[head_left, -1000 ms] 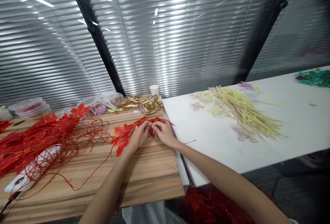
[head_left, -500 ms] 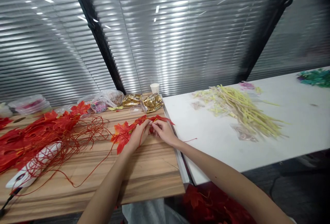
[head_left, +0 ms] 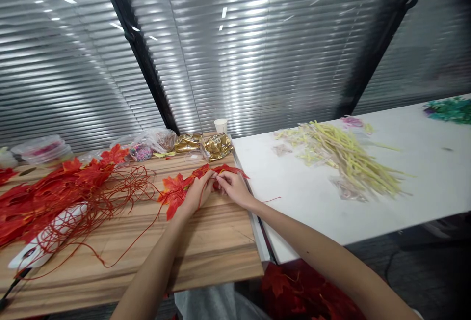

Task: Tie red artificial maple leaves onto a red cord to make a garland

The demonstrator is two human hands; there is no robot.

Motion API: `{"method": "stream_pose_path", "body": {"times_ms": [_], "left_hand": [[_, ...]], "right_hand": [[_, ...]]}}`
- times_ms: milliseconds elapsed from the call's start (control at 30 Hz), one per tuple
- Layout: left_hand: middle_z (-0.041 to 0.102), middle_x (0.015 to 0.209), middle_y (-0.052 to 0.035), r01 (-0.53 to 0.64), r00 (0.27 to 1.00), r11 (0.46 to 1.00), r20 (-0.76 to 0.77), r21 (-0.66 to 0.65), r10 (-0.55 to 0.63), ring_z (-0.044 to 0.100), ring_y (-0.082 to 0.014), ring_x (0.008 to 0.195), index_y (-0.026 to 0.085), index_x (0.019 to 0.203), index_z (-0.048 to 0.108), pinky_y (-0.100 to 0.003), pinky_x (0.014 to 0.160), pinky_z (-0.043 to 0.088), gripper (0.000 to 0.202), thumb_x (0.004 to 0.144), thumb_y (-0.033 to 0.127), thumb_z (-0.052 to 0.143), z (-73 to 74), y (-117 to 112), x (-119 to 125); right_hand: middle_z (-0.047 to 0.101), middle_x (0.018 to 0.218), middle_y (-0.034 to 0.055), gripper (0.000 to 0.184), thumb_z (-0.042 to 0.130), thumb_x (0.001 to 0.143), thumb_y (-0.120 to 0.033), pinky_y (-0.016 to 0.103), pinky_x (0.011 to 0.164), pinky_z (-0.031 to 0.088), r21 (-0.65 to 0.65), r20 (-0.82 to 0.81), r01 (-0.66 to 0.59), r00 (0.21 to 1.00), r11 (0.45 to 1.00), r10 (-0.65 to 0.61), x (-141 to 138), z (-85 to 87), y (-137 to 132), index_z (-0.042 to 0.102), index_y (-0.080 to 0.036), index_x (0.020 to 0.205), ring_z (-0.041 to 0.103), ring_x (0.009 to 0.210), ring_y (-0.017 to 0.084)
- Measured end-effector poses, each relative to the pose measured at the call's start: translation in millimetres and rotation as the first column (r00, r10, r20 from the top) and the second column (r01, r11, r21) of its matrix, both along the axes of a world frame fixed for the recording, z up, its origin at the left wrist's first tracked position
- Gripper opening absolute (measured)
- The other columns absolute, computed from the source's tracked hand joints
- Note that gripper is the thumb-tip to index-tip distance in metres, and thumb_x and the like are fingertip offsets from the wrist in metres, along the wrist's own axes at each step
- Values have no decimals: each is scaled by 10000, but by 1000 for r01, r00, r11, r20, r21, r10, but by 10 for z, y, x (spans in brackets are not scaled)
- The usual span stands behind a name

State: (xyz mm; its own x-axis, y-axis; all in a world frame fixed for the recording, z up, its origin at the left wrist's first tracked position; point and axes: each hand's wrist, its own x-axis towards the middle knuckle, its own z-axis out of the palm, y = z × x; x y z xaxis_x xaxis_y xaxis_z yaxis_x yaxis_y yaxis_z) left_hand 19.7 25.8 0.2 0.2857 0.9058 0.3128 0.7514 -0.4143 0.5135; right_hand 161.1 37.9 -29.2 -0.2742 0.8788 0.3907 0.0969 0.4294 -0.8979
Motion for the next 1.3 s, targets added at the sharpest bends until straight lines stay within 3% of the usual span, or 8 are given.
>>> {"method": "stream_pose_path", "body": {"times_ms": [1300], "left_hand": [[561,635,16,10,1000,1000,-2,-14,-10,539,-115,580,204,774,505,-221,609,415,212,861,271,324,-58,35,-28]], "right_hand": [[565,585,-12,251,439,855,-303,207,556,397,13,7,-34,999,999,34,-9,1,6,555,-157,688,514,521,94]]}}
